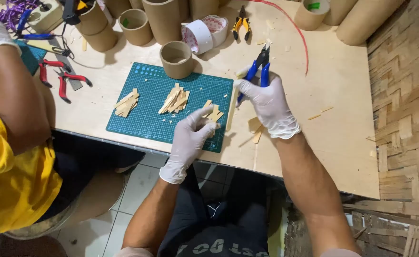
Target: Cutting small wooden sticks into shorter pieces using hand pliers on a cutting mat.
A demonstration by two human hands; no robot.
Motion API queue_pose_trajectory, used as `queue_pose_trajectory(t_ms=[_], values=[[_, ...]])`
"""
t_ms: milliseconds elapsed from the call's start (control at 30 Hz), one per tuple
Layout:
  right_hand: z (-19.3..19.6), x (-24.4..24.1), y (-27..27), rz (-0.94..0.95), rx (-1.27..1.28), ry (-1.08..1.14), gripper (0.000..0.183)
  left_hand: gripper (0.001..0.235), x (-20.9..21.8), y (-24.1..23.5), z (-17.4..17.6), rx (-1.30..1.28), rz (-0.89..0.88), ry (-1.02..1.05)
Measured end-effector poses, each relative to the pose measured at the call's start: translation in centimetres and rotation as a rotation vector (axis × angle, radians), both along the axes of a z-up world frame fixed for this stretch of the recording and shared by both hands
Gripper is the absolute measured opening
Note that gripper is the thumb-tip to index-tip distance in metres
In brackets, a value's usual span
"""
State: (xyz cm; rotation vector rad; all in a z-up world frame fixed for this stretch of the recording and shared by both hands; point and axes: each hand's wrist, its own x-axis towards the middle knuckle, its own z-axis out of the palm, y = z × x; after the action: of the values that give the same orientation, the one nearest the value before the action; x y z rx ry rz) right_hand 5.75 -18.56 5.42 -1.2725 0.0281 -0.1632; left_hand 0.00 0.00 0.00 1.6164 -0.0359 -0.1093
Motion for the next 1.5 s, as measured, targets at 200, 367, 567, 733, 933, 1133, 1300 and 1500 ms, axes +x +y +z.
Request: queue_pose_trajectory(t_ms=[200,367,567,733,933,1133,1300,1500], values=[[-1.3,-1.0,2.3,0.125,-0.067,-0.047,0.019,0.029,-0.3,0.6,-2.1,0.099,0.045,0.053],[-1.4,-1.4,2.8,0.128,-0.121,-0.041,0.018,0.024,-0.9,1.1,-0.9,0.161,0.007,0.030],[-1.2,-1.8,3.2,0.146,-0.140,-0.015,0.019,0.021,-0.3,1.8,-0.7,0.082,-0.086,0.033],[-0.9,-2.5,3.6,0.145,-0.179,-0.002,0.021,0.020,0.7,2.1,-0.4,0.037,-0.145,0.021],[-2.3,-1.8,3.4,0.134,-0.185,-0.075,0.021,0.020,1.5,2.2,0.2,0.037,-0.209,-0.025],[-2.8,-2.0,3.8,0.127,-0.167,-0.196,0.017,0.018,1.7,2.7,-1.4,0.102,-0.145,-0.218],[-3.2,-2.4,3.7,0.248,-0.276,-0.334,0.013,0.022,0.9,2.8,-1.1,0.147,-0.086,-0.212],[-3.0,-2.4,3.4,0.296,-0.427,-0.413,0.009,0.018,0.5,2.2,-2.9,0.204,-0.003,-0.258]])
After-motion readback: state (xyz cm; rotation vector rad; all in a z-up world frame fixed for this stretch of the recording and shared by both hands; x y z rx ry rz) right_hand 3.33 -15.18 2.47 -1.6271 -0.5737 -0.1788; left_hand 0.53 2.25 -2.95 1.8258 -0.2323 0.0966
